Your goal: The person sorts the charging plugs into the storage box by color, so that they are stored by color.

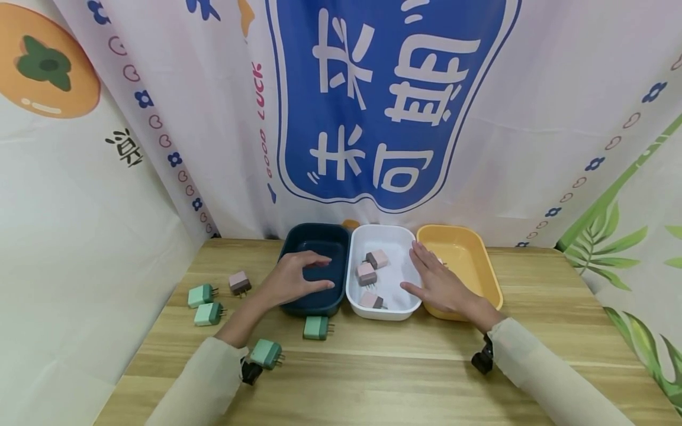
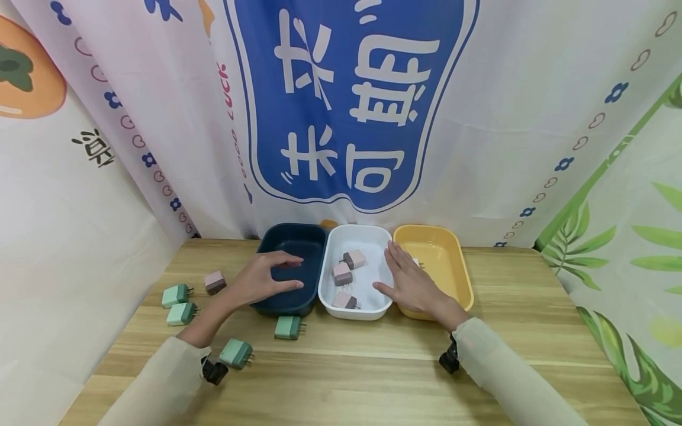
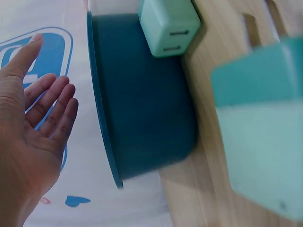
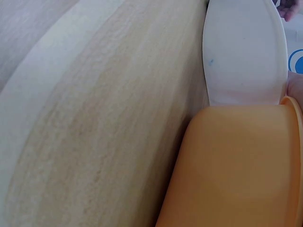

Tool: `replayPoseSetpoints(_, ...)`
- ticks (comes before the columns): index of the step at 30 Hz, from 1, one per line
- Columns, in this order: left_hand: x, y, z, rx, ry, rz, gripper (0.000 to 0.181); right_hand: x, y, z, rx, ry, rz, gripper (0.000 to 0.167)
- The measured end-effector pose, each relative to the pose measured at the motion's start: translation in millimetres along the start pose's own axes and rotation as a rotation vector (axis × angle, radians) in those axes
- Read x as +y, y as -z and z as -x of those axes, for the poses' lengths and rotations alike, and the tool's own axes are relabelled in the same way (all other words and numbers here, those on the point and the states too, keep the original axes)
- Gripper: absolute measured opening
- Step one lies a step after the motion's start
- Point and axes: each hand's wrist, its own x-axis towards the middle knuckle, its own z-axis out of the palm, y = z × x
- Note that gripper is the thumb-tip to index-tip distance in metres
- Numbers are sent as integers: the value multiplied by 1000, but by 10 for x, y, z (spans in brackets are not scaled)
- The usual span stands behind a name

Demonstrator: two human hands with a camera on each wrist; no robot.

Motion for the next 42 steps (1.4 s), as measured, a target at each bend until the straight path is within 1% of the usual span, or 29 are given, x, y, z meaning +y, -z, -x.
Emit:
replayPoseSetpoints(5,-50,106,115,19,25,14,54,2,-7,4,1,-1,1,98)
replayPoseSetpoints(8,-96,165,180,28,47,40,56,10,-19,0,2,-3,0,97)
replayPoseSetpoints(13,-195,245,279,54,54,64,55,10,-22,-1,3,-7,2,97)
replayPoseSetpoints(15,-233,275,314,71,50,63,55,5,-14,0,6,-6,4,98)
replayPoseSetpoints(17,-271,303,345,88,61,60,56,4,-10,-1,8,-4,7,98)
replayPoseSetpoints(20,-329,349,400,110,86,55,57,3,-7,-2,8,-2,4,99)
replayPoseSetpoints(24,-411,419,478,122,113,60,57,8,-10,-5,6,-4,4,99)
replayPoseSetpoints(27,-485,472,542,138,114,63,57,3,-7,-6,5,-8,4,99)
replayPoseSetpoints(31,-584,536,640,173,116,28,55,-7,1,-2,2,-12,-2,100)
replayPoseSetpoints(33,-631,560,683,185,134,14,55,-5,3,0,2,-13,-1,100)
replayPoseSetpoints(37,-733,611,769,190,202,20,56,0,1,-2,4,-11,3,99)
replayPoseSetpoints(42,-890,655,886,196,239,28,58,-17,6,-2,1,-11,-8,97)
